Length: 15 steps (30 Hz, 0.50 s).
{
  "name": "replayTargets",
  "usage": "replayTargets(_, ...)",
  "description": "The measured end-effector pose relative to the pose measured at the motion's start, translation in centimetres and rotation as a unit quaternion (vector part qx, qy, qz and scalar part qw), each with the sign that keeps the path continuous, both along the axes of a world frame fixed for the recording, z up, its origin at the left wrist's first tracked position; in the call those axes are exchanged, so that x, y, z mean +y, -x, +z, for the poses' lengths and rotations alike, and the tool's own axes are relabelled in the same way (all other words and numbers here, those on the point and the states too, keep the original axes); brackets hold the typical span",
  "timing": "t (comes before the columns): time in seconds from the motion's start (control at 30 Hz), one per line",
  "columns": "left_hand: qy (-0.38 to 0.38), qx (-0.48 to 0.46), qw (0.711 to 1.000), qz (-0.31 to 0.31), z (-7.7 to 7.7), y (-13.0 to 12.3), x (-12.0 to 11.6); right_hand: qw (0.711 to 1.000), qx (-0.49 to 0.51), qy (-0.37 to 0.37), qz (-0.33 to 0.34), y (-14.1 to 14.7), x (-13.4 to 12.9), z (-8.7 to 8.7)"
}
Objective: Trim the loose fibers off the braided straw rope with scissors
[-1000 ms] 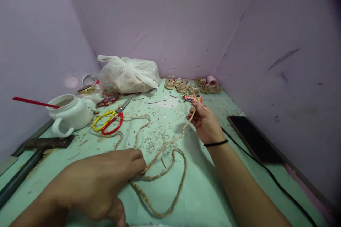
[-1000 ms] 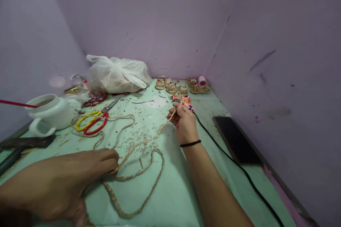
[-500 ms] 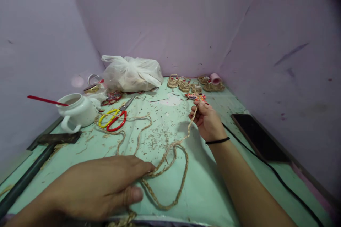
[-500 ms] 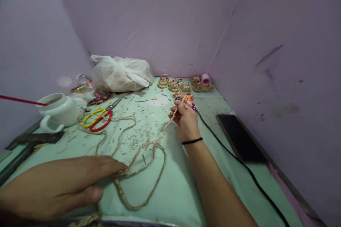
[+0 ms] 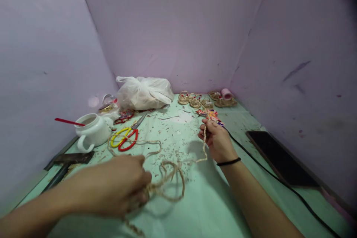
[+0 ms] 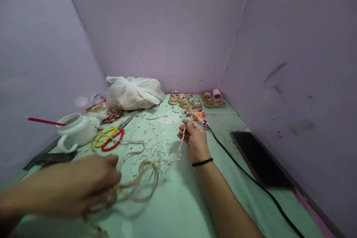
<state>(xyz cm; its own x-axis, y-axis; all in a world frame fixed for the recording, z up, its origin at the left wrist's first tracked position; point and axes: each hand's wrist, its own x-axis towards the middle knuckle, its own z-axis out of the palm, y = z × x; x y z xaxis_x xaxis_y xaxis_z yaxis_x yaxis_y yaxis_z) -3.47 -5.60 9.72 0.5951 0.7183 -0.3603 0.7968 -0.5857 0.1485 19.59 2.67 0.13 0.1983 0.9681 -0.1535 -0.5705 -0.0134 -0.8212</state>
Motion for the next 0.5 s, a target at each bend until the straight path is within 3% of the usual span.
replayTargets(0.17, -0.220, -0.031, 0.974, 0.034, 6.1, -0.2, 9.0, 0.996, 0.059, -0.061, -0.011, -0.8, 0.0, 0.8)
replayTargets(0.3, -0.425, -0.090, 0.896, 0.096, 9.2, -3.2, 14.3, 0.991, 0.072, -0.112, 0.017, -0.8, -0.2, 1.3)
replayTargets(0.4, -0.481, -0.110, 0.863, 0.111, 8.3, -5.0, 15.5, 0.991, 0.066, -0.109, 0.040, -0.1, -0.3, 1.0)
replayTargets(0.5, -0.458, -0.096, 0.878, 0.103, 5.5, -4.8, 14.9, 0.996, 0.041, -0.058, 0.058, 0.7, -0.1, 0.1)
